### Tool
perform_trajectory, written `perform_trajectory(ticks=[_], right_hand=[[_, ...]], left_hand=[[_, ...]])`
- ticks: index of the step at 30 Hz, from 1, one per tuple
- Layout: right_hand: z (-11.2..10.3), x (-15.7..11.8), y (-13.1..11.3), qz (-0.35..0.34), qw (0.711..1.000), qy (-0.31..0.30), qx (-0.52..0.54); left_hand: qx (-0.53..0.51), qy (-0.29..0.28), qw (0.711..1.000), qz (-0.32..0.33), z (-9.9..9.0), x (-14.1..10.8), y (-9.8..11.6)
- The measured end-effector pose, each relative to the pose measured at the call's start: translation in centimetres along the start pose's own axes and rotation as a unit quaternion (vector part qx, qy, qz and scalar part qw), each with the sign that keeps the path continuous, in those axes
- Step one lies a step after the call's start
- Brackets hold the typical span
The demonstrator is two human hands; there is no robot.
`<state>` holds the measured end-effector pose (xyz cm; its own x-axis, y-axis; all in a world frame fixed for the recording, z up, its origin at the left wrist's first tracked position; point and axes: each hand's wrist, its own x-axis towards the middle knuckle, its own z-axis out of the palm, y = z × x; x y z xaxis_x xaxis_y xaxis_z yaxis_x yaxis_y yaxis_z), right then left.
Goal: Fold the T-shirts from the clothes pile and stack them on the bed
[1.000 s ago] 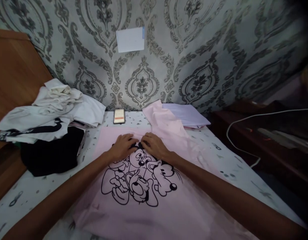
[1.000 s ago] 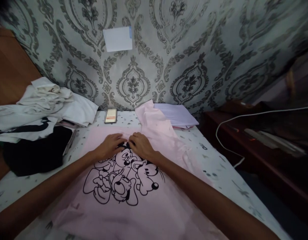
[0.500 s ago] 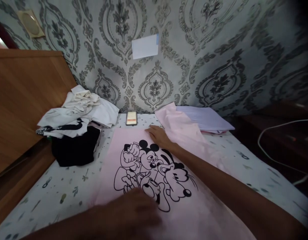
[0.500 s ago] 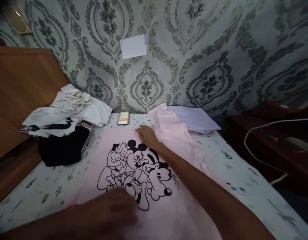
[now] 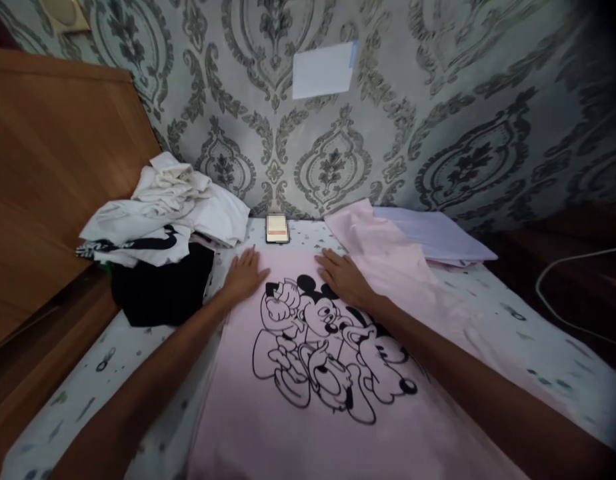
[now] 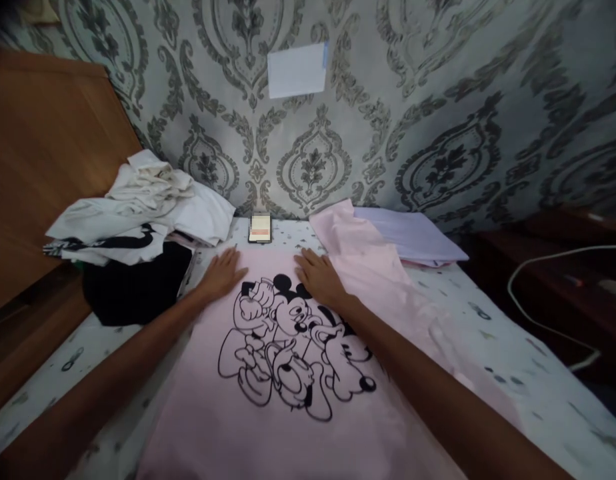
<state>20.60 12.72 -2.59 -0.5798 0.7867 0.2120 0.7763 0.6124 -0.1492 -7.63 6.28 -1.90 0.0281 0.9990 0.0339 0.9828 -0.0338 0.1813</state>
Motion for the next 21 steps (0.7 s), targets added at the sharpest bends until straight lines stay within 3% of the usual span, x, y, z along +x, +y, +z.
perform_trajectory(ticks=[3, 5, 9, 12, 15, 18, 21], right_hand=[[-0.7, -0.5, -2.7, 0.031, 0.999, -0.025, -0.011], [-1.1, -1.6, -6.1, 0.023, 0.998, -0.054, 0.004], [-1.3, -6.4, -16.4, -0.099, 0.986, -0.111, 0.071], [-1.2, -10.5, -24.4, -0.185, 0.969, -0.098, 0.129], [-1.5, -13.1, -29.8, -0.292, 0.934, -0.088, 0.186], [-2.5, -14.5, -31.5, -0.378, 0.888, -0.111, 0.237], [-4.6, -16.0, -29.5, -0.348, 0.883, -0.125, 0.288]], left_hand=[[0.013, -0.003, 1.0, 0.003, -0.7, -0.1, -2.1], [0.009, -0.008, 1.0, 0.009, -0.8, 0.0, -2.5], [-0.004, -0.018, 1.0, 0.011, -0.7, 0.1, -2.4], [-0.015, -0.01, 1.0, 0.013, -1.2, -0.1, -2.4], [-0.027, -0.005, 1.0, -0.004, -2.0, -0.7, -1.9], [-0.041, -0.002, 0.999, 0.006, -2.5, -3.0, -0.2], [-0.084, -0.03, 0.988, 0.126, -2.6, -7.4, 1.8]])
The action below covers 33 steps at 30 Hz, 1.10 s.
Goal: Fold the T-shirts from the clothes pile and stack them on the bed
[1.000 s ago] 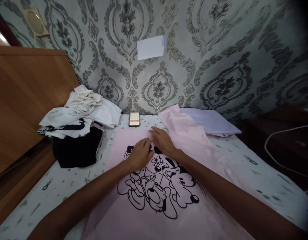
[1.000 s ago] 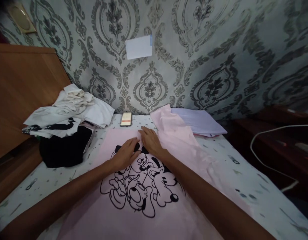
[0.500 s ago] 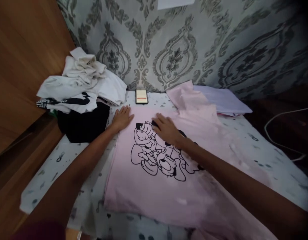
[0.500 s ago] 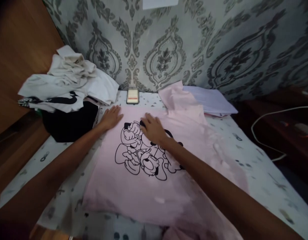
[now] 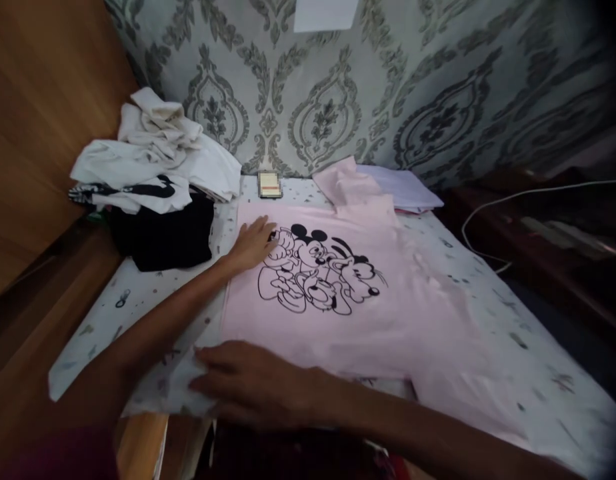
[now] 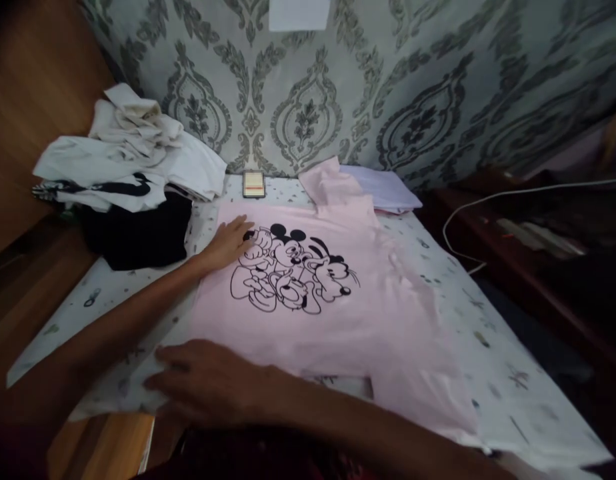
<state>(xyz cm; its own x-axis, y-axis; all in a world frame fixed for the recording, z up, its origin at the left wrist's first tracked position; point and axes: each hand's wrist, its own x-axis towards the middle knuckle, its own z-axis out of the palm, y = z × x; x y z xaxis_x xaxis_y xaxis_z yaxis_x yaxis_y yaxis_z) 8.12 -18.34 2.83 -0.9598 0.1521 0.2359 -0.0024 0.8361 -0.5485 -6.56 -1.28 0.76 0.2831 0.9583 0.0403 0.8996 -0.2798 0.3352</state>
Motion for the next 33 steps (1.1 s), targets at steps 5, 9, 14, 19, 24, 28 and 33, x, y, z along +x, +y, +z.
perform_trajectory(ticks=[5, 9, 14, 19, 24, 28, 33], right_hand=[[-4.4, -9.4, -0.3, 0.217, 0.971, 0.097, -0.002], [-5.3, -18.5, -2.3, 0.391, 0.898, 0.176, -0.098], [-1.6, -26.0, -5.3, 0.39, 0.883, 0.148, -0.217], [0.7, -27.7, -5.7, 0.343, 0.878, 0.186, -0.278], [-1.3, -27.4, -6.2, 0.268, 0.901, 0.245, -0.238], [-2.4, -27.5, -7.3, 0.258, 0.91, 0.251, -0.204], [-1.6, -28.7, -7.9, 0.284, 0.896, 0.265, -0.214]], left_hand=[[-0.084, -0.07, 0.977, 0.182, 0.2, -8.5, 3.6], [-0.1, -0.109, 0.96, 0.237, -0.3, -14.1, 4.8], [-0.069, -0.093, 0.953, 0.278, -1.3, -17.9, 5.4], [-0.041, -0.087, 0.943, 0.318, -2.3, -17.6, 7.4], [-0.03, -0.075, 0.925, 0.37, -0.3, -12.1, 12.6], [-0.011, -0.108, 0.932, 0.347, 3.0, -6.8, 17.0], [0.013, -0.144, 0.913, 0.382, 6.1, -7.7, 18.8]])
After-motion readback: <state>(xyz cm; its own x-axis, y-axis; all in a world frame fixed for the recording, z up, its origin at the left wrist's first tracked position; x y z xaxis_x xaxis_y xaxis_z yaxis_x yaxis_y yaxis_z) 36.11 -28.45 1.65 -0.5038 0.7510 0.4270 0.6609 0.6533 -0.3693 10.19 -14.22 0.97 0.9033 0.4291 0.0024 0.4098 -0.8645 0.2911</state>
